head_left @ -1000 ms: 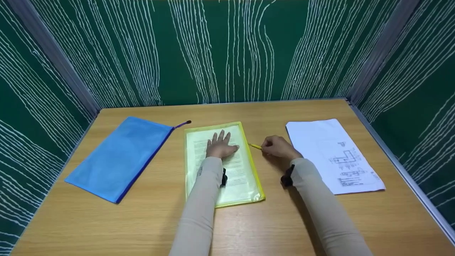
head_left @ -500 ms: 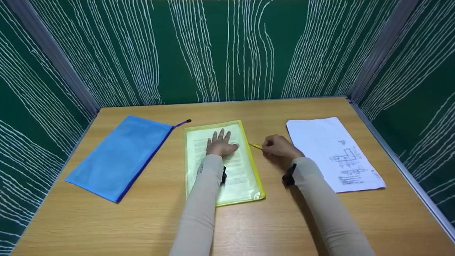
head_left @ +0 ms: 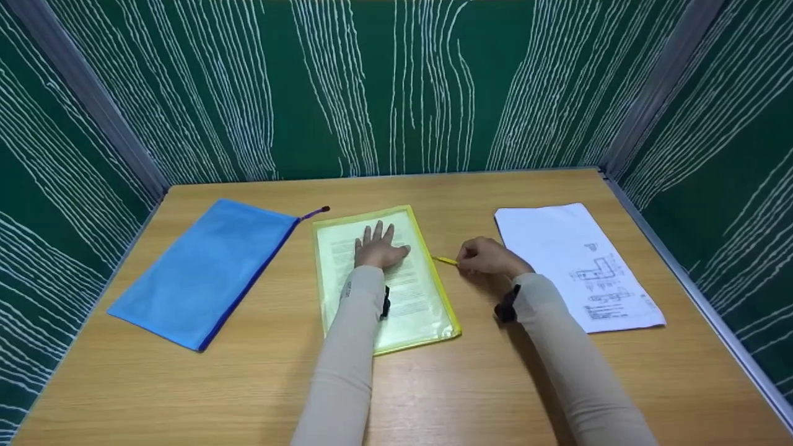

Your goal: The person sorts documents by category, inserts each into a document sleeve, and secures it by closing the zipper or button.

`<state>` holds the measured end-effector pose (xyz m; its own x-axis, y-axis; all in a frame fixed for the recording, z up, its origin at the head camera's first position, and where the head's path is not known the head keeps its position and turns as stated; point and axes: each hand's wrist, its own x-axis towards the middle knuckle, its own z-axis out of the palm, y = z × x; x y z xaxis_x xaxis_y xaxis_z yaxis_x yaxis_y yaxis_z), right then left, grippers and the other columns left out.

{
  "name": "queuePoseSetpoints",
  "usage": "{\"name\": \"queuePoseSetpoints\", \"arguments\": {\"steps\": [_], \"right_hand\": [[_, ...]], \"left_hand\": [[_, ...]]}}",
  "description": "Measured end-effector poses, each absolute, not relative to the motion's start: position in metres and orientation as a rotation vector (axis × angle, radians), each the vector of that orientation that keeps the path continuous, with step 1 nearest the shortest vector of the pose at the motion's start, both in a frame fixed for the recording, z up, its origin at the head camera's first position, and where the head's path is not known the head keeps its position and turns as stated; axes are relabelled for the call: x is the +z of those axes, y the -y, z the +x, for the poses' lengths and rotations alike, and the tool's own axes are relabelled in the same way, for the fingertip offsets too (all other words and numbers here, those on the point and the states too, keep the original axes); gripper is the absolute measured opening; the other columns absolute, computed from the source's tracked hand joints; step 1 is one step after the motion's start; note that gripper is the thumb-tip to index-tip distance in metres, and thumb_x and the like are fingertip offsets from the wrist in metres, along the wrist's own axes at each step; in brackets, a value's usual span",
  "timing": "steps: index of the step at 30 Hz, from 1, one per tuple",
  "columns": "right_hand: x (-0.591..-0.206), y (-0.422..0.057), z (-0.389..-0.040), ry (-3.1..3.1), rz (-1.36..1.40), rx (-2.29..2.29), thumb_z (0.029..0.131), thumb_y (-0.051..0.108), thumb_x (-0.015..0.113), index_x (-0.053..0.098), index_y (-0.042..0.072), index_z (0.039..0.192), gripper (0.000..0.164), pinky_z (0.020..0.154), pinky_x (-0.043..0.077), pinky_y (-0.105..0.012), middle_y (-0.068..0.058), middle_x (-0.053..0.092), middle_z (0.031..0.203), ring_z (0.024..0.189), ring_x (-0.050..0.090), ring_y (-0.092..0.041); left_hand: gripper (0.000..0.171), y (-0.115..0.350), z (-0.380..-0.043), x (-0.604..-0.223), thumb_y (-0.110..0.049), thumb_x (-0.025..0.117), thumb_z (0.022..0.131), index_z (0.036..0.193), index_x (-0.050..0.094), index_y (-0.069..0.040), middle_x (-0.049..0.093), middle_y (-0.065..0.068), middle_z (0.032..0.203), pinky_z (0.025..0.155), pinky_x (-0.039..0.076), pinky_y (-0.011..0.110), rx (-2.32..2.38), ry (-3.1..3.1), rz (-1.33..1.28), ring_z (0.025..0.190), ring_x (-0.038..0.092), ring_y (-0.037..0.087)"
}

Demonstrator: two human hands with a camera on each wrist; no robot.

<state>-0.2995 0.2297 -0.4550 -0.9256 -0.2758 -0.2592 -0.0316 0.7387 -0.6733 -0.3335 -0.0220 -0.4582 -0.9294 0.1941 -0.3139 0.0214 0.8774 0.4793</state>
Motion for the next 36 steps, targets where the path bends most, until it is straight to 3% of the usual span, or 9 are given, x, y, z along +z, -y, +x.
{"name": "queuePoseSetpoints", "arguments": {"steps": [9,28,36], "right_hand": [[-0.456,-0.23,-0.298,-2.597,-0.291,-0.917,0.092,0.016,0.062,0.069,0.01,0.093,0.01,0.064,0.048,-0.025,-0.003,0.068,0.085,0.072,0.059,-0.013],[-0.452,-0.24,-0.286,-2.503,-0.378,-0.962,0.092,0.011,0.06,0.069,0.006,0.093,0.011,0.062,0.051,-0.026,-0.005,0.068,0.083,0.069,0.061,-0.013],[-0.452,-0.245,-0.284,-2.468,-0.405,-0.941,0.088,0.009,0.059,0.069,0.007,0.092,0.011,0.062,0.049,-0.026,-0.002,0.066,0.079,0.067,0.059,-0.013]], "left_hand": [[0.073,0.024,-0.336,-0.46,-0.053,0.045,0.095,0.155,0.014,-0.025,-0.001,-0.001,0.164,0.12,-0.005,0.049,0.653,-2.702,0.173,0.15,-0.009,0.026],[0.073,0.026,-0.334,-0.458,-0.054,0.045,0.095,0.155,0.015,-0.025,0.0,-0.001,0.164,0.12,-0.004,0.049,0.674,-2.711,0.207,0.15,-0.008,0.027],[0.074,0.027,-0.335,-0.459,-0.054,0.045,0.095,0.156,0.015,-0.025,-0.001,0.0,0.164,0.12,-0.004,0.05,0.669,-2.702,0.218,0.15,-0.009,0.027]]}}
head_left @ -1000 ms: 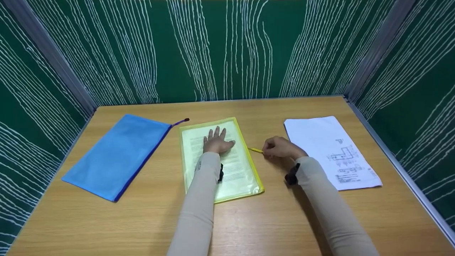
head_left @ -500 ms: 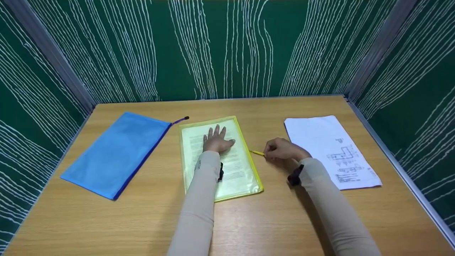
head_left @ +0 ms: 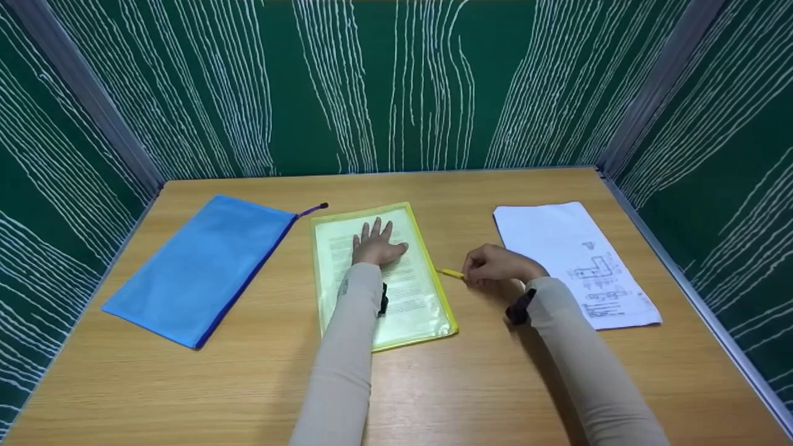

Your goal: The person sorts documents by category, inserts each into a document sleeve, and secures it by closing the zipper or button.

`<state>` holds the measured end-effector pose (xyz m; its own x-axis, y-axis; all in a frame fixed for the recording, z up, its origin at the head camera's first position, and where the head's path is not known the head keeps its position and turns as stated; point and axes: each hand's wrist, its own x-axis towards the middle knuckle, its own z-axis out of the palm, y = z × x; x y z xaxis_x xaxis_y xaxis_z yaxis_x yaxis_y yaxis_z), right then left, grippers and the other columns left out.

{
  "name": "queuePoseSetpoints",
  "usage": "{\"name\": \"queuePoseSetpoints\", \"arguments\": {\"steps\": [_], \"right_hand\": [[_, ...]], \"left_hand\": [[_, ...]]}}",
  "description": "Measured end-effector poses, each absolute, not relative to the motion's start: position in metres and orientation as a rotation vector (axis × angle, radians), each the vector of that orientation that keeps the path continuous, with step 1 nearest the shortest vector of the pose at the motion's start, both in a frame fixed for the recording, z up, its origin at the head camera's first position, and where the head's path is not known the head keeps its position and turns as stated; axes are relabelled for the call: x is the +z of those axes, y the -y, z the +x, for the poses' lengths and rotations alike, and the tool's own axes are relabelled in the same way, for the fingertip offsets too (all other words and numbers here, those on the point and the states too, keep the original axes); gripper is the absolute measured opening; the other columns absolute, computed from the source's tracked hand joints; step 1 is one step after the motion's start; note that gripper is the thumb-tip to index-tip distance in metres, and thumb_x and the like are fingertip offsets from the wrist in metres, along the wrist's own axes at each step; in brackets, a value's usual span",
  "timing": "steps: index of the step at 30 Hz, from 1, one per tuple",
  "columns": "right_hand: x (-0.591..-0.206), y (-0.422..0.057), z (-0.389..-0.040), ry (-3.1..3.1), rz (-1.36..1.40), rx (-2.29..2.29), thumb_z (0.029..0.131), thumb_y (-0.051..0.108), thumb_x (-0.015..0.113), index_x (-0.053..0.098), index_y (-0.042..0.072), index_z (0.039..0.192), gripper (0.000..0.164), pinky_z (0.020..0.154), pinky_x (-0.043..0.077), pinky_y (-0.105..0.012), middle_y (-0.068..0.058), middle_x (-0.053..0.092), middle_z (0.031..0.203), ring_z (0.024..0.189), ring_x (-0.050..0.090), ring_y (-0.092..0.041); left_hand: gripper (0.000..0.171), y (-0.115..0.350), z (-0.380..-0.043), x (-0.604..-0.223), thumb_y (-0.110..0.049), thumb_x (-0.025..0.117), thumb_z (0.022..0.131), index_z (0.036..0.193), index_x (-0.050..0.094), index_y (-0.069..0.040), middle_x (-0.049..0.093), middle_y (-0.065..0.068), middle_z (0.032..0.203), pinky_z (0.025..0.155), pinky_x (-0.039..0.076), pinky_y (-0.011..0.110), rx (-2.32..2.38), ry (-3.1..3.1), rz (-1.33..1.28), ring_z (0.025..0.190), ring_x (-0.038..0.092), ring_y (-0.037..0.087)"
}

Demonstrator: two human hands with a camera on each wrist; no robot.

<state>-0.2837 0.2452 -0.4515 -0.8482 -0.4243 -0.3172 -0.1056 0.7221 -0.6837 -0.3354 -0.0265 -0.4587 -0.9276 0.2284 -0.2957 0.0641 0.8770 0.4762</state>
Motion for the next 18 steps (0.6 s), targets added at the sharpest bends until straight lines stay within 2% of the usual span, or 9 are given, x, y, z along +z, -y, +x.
{"name": "queuePoseSetpoints", "arguments": {"steps": [18], "right_hand": [[-0.45,-0.254,-0.272,-2.366,-0.455,-0.9,0.088,0.008,0.059,0.069,0.005,0.092,0.011,0.06,0.049,-0.023,0.0,0.065,0.078,0.065,0.058,-0.01]], "left_hand": [[0.075,0.027,-0.338,-0.459,-0.055,0.046,0.095,0.155,0.014,-0.024,-0.002,0.001,0.164,0.12,-0.005,0.05,0.698,-2.702,0.211,0.15,-0.009,0.028]]}}
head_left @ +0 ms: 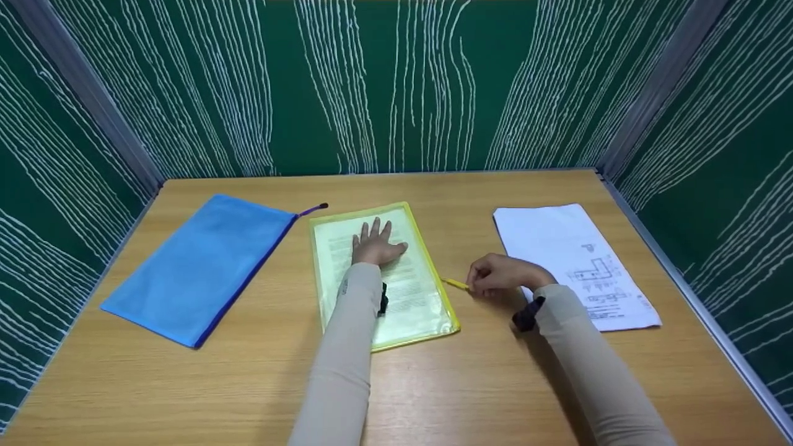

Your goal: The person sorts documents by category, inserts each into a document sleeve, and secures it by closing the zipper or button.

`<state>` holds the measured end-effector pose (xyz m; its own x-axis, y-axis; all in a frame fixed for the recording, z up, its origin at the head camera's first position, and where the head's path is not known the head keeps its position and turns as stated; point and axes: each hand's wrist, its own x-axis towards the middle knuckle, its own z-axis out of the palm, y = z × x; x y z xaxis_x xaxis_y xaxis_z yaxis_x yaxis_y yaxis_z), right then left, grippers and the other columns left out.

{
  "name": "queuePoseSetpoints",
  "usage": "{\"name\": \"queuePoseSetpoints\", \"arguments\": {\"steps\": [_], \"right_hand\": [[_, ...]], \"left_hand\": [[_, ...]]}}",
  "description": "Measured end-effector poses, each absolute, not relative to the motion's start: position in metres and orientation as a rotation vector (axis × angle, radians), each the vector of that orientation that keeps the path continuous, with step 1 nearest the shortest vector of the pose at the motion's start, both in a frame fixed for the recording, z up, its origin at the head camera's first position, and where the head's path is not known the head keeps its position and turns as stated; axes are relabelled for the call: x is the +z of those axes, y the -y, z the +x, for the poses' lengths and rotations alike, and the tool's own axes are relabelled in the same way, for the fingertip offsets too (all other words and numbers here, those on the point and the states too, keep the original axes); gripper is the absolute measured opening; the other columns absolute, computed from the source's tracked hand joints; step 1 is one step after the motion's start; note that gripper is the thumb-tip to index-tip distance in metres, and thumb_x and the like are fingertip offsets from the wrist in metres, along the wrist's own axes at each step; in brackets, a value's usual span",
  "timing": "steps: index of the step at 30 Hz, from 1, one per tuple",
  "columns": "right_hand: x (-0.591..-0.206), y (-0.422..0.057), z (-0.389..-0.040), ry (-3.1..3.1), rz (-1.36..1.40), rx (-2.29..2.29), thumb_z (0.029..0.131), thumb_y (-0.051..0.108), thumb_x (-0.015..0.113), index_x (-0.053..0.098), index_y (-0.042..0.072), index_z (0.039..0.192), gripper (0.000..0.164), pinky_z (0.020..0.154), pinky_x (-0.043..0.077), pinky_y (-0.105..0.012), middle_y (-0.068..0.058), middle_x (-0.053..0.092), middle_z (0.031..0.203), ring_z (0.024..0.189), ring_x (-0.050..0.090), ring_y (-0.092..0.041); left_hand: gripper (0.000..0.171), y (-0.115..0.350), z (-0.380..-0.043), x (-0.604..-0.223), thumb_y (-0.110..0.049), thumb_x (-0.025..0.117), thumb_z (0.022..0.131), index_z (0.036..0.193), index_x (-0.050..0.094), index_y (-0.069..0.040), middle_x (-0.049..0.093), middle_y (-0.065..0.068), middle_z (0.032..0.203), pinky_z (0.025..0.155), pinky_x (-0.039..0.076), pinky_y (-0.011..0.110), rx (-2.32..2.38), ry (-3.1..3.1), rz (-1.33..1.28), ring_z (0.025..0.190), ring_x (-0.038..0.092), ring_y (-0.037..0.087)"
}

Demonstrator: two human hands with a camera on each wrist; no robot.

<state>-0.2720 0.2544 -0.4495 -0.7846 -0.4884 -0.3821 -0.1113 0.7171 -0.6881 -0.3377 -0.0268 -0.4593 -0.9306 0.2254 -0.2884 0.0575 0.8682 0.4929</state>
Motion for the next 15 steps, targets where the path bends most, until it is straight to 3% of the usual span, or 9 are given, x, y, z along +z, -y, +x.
{"name": "queuePoseSetpoints", "arguments": {"steps": [15], "right_hand": [[-0.4467,-0.2597,-0.2649,-2.255,-0.42,-0.894,0.086,0.005,0.058,0.068,0.003,0.092,0.011,0.062,0.05,-0.024,0.0,0.065,0.078,0.067,0.059,-0.011]], "left_hand": [[0.075,0.0282,-0.3372,-0.4576,-0.053,0.046,0.095,0.156,0.014,-0.023,-0.003,0.001,0.164,0.12,-0.006,0.05,0.726,-2.688,0.199,0.149,-0.011,0.028]]}}
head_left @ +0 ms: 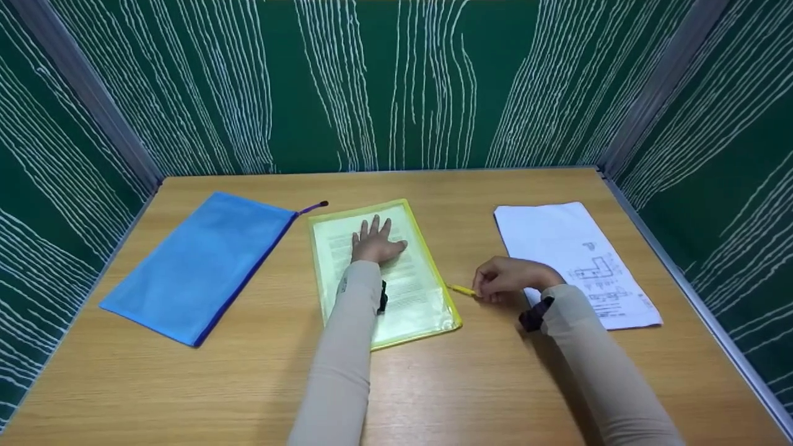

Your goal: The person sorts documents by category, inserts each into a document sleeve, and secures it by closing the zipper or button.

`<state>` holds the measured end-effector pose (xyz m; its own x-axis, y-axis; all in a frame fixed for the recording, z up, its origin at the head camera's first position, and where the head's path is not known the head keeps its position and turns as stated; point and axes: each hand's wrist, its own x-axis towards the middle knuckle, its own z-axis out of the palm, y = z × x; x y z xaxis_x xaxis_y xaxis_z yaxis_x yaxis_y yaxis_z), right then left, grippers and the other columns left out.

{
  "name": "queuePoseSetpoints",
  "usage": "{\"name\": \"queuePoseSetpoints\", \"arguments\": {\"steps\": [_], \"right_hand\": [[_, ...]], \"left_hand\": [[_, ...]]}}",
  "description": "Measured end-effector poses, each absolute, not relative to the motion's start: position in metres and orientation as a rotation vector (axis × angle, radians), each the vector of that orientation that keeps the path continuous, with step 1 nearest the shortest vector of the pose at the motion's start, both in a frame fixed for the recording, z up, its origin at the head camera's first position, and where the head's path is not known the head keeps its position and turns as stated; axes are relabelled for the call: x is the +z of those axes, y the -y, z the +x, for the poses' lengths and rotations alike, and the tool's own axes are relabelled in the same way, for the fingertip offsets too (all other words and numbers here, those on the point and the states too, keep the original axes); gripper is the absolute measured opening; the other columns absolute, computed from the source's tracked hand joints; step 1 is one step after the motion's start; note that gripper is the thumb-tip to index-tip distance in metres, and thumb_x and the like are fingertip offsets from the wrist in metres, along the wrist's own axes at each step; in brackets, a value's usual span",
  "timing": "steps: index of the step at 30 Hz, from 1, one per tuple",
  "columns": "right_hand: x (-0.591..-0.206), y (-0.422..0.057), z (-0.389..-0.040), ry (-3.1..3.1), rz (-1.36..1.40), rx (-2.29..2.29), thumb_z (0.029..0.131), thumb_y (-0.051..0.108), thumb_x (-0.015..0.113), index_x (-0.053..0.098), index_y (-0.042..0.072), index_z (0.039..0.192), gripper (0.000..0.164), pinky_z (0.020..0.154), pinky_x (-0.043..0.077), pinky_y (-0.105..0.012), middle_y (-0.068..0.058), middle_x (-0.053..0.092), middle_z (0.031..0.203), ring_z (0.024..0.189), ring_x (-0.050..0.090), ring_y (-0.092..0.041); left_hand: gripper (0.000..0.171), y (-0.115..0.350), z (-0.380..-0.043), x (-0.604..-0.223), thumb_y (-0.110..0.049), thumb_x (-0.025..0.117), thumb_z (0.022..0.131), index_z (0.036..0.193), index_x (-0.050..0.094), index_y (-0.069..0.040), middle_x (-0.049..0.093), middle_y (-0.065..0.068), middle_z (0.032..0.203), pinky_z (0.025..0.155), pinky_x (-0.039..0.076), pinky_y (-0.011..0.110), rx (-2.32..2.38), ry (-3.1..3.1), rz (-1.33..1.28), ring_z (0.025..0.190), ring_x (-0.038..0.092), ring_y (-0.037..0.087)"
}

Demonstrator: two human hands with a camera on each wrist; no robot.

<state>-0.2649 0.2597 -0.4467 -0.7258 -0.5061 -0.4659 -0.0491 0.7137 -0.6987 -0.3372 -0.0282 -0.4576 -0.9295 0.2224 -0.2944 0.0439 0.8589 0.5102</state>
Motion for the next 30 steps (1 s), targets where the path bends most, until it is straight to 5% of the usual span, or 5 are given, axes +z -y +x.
{"name": "queuePoseSetpoints", "arguments": {"steps": [30], "right_hand": [[-0.446,-0.293,-0.244,-2.112,-0.37,-0.903,0.083,0.004,0.063,0.069,-0.001,0.093,0.012,0.061,0.05,-0.022,0.001,0.066,0.076,0.064,0.059,-0.009]], "left_hand": [[0.075,0.028,-0.342,-0.46,-0.052,0.046,0.095,0.156,0.014,-0.021,-0.003,0.005,0.163,0.12,-0.005,0.049,0.752,-2.704,0.155,0.149,-0.011,0.029]]}}
